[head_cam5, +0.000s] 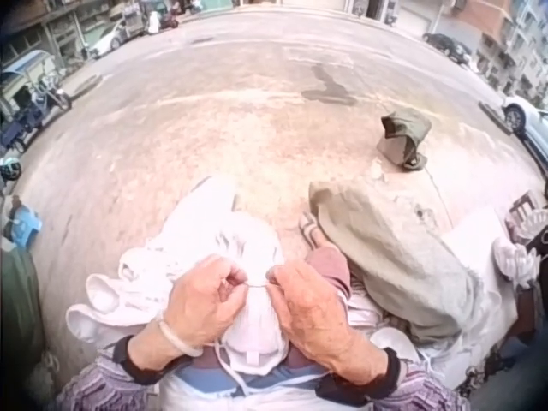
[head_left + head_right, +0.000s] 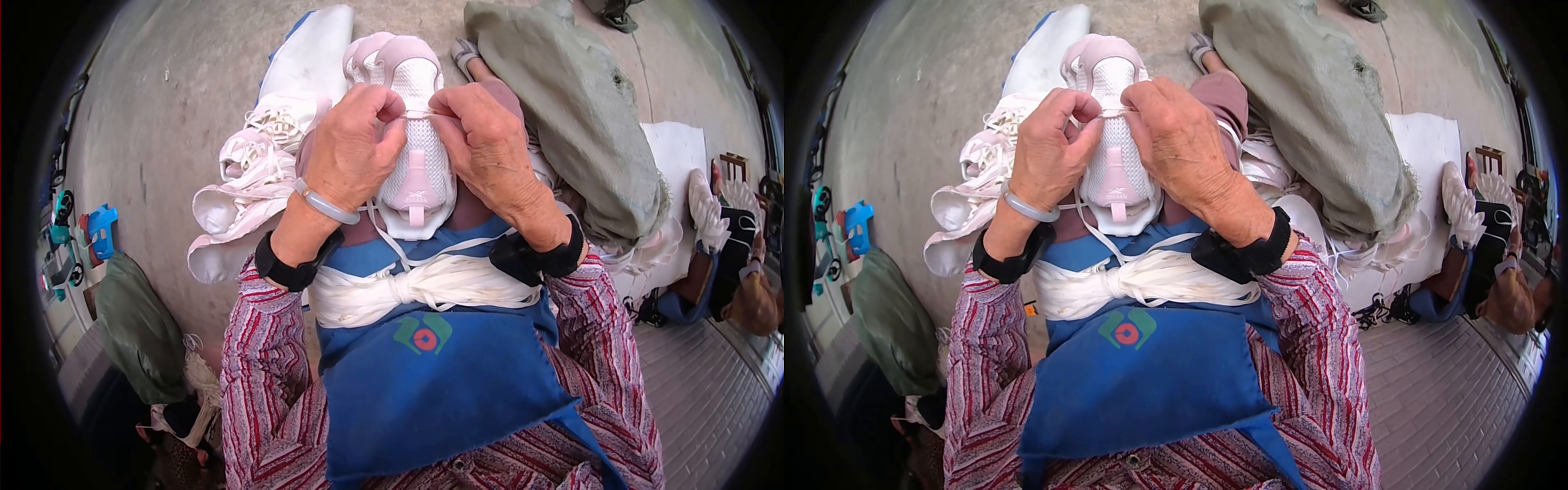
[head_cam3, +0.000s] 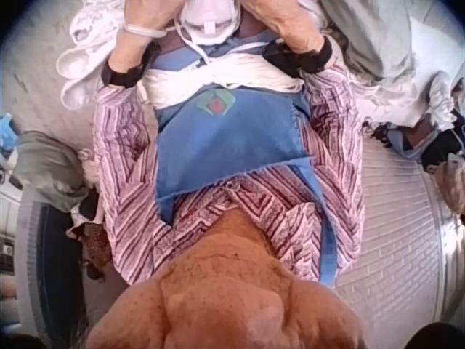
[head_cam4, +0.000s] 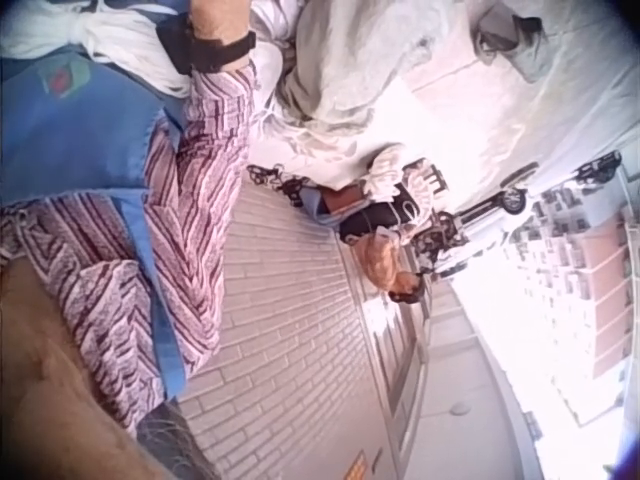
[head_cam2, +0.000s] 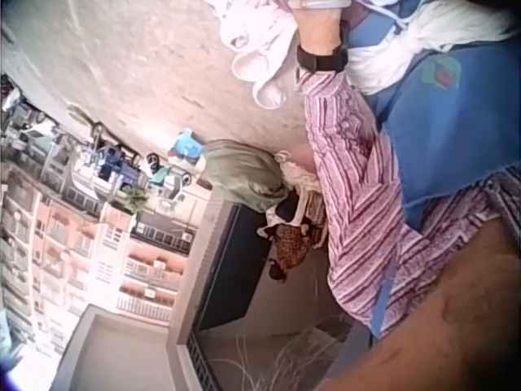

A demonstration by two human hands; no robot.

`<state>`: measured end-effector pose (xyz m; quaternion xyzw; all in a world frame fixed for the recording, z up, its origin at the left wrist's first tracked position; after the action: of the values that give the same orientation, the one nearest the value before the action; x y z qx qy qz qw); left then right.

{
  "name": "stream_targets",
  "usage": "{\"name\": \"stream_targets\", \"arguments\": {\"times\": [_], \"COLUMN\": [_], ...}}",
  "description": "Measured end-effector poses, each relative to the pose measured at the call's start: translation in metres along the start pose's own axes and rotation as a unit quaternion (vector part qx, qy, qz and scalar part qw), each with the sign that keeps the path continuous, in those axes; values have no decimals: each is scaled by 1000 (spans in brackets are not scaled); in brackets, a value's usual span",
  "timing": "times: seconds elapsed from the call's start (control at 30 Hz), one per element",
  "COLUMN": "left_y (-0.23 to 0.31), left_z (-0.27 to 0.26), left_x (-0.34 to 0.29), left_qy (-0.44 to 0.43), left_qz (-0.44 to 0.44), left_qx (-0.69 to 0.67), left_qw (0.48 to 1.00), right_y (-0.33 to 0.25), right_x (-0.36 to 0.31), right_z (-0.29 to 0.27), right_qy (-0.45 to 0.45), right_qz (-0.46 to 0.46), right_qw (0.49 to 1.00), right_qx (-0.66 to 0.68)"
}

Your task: Lacing and threading shoelaces into athletic shoes.

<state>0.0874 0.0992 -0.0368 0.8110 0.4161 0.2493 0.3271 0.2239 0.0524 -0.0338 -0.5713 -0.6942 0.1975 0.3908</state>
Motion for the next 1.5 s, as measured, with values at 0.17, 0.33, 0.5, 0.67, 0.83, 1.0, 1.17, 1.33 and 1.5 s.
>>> {"name": "stream_targets", "arguments": {"times": [0.17, 0.33, 0.5, 0.67, 0.83, 1.0, 1.17, 1.33, 1.5], "left_y": [4, 8, -10, -27, -26, -45, -49, -29, 11], "left_z": [-2, -6, -24, -39, -30, -44, -61, -65, -66], "left_x": [11, 16, 8, -19, -33, -52, -63, -73, -71], "left_qy": [-44, -96, -144, -128, -14, 50, 86, 106, -12], "left_qz": [17, 66, 5, -127, -131, -229, -179, -208, -97], "left_qx": [8, -4, -15, -81, -173, -407, -605, -862, -880], "left_qw": [999, 993, 989, 980, 976, 883, 771, 450, 464], "right_y": [-4, -10, -15, -42, -36, -63, -144, -83, -82], "right_x": [2, -1, -2, 12, 17, 9, -50, -22, -42], "right_z": [0, -10, -17, 11, 40, 24, 38, 32, 64], "right_qy": [-3, 19, 40, -38, -151, -198, -372, -220, -315], "right_qz": [-22, -69, -72, -82, -101, -31, -149, 80, 274], "right_qw": [998, 994, 995, 995, 979, 965, 859, 931, 726], "right_qx": [-57, -87, -54, -34, -95, 170, 318, 279, 547]}}
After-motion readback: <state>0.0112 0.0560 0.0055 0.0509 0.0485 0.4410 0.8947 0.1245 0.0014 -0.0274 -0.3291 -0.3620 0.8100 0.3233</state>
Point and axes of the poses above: each hand's wrist, its own x-axis towards the middle knuckle, its own z-axis out of the palm, y = z × x, the point moved 7 cm from there along x, towards the middle knuckle, and after that the axes turned 3 degrees about -y, right-handed, at the moved point
